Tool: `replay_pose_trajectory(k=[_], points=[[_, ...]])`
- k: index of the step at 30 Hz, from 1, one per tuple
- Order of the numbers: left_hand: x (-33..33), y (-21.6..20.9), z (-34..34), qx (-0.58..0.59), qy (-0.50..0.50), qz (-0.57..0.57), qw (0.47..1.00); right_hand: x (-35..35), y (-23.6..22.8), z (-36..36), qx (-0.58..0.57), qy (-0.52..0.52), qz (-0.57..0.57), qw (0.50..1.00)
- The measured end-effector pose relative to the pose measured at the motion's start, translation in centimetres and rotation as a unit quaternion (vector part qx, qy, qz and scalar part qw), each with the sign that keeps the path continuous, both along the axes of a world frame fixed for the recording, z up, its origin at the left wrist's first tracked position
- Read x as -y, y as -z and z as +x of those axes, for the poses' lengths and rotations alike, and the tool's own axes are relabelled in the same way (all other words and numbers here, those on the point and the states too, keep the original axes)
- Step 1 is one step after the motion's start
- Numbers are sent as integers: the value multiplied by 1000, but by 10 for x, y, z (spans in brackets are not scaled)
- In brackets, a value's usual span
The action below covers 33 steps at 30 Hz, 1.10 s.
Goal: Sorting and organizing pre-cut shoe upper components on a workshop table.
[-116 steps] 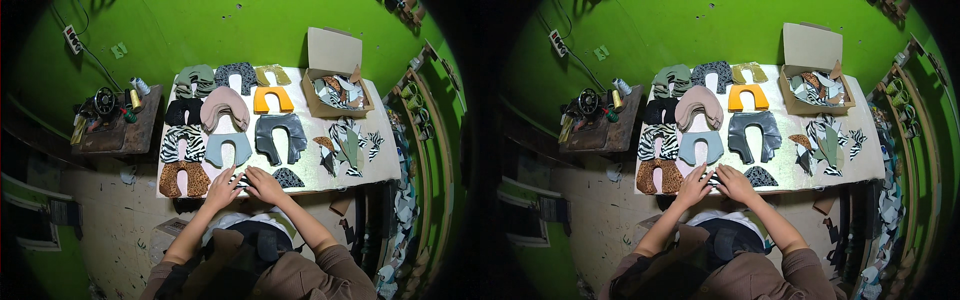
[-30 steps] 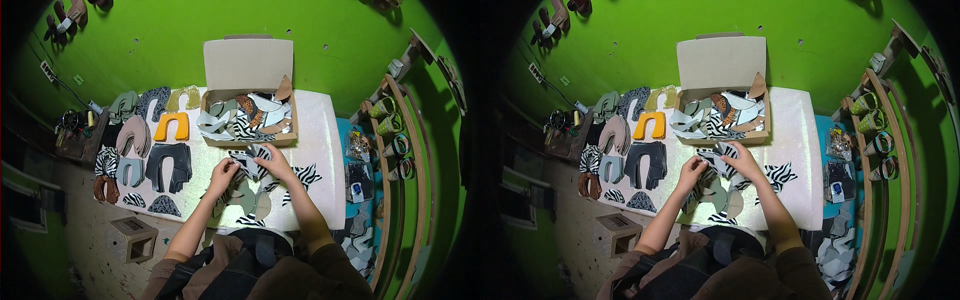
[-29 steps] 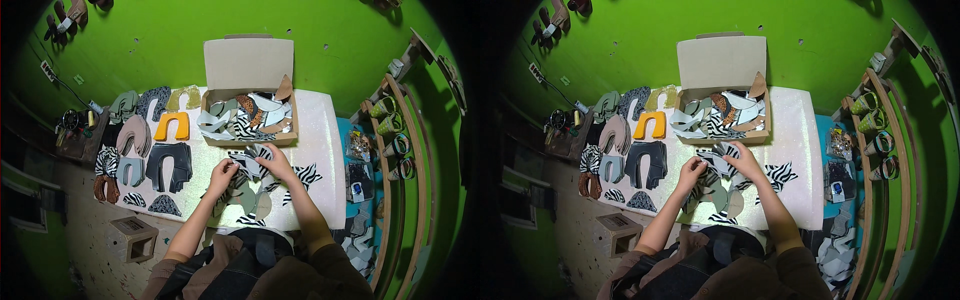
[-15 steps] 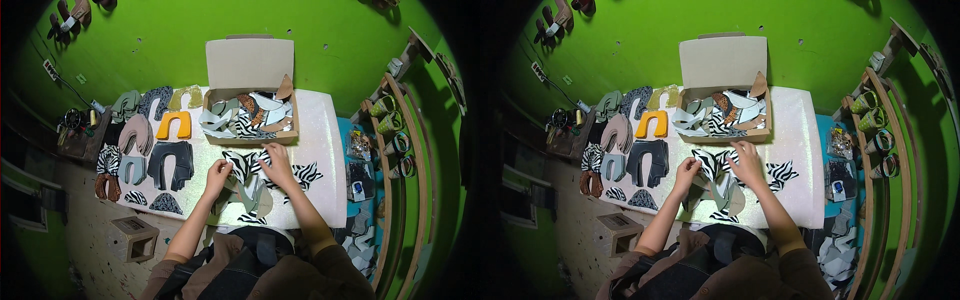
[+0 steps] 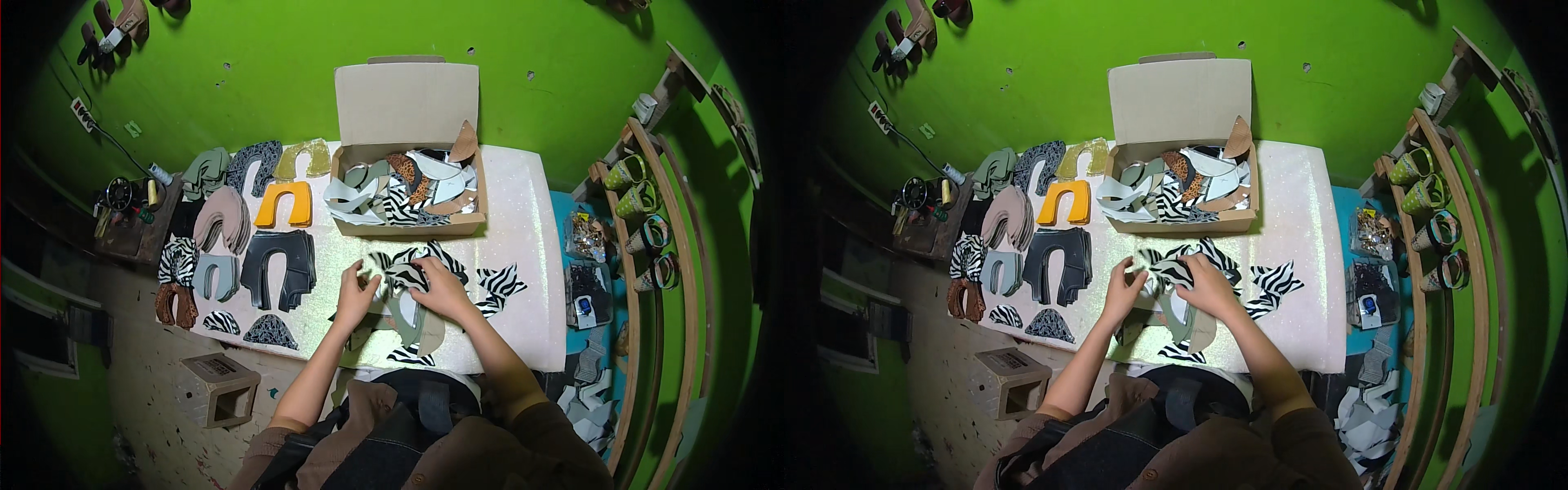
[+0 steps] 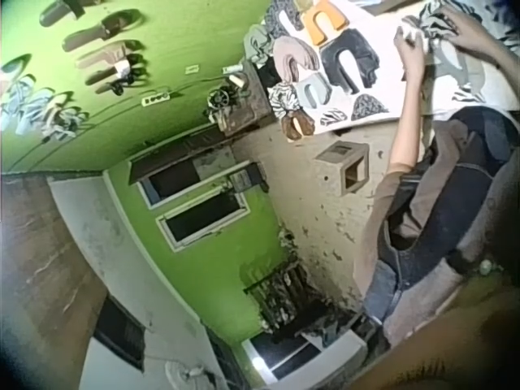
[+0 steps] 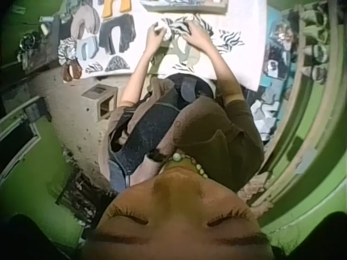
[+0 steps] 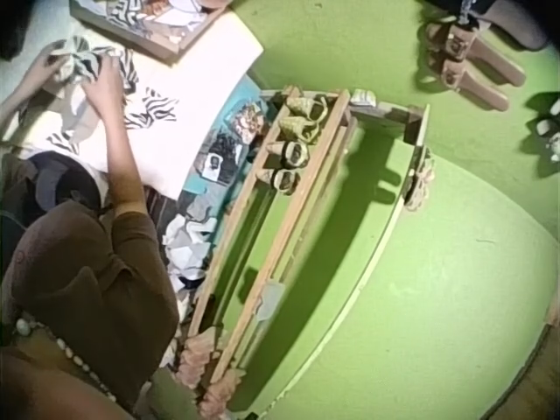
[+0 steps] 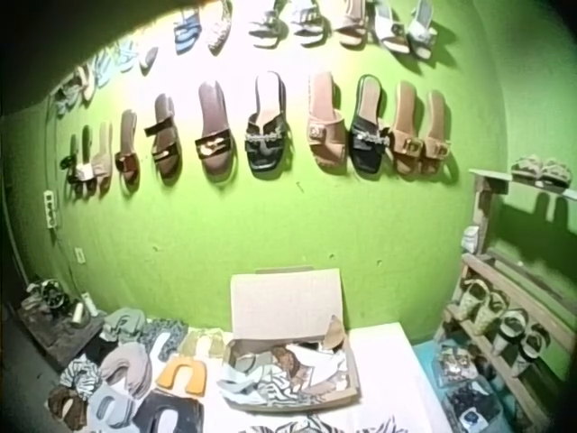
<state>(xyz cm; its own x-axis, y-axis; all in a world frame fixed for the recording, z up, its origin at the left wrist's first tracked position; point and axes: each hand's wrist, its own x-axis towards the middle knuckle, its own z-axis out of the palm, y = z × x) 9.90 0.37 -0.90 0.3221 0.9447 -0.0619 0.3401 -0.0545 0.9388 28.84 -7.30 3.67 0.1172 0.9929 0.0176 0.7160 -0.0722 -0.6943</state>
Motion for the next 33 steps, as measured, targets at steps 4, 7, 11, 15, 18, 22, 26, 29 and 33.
replay_pose_trajectory(k=[4,7,11,15,18,22,26,29,33], points=[[3,-9,-3,-71,4,121,990,7,3,1,12,-40,42,998],[14,-26,2,-23,105,91,990,10,16,0,41,-42,65,996],[32,-23,7,-40,176,138,974,16,26,-3,88,-51,90,991],[36,-9,-1,-69,140,94,983,24,23,-6,64,-49,51,995],[35,-9,-1,-114,157,185,963,26,19,-4,37,-72,85,993],[29,-12,1,64,146,-119,980,18,16,-3,38,-94,104,989],[16,1,-7,100,154,-196,963,6,2,-6,-6,-110,30,994],[12,-8,-6,35,152,-178,972,2,-3,-3,-3,-104,-15,994],[11,-1,-10,23,171,-163,971,-4,9,3,-69,-82,71,992]])
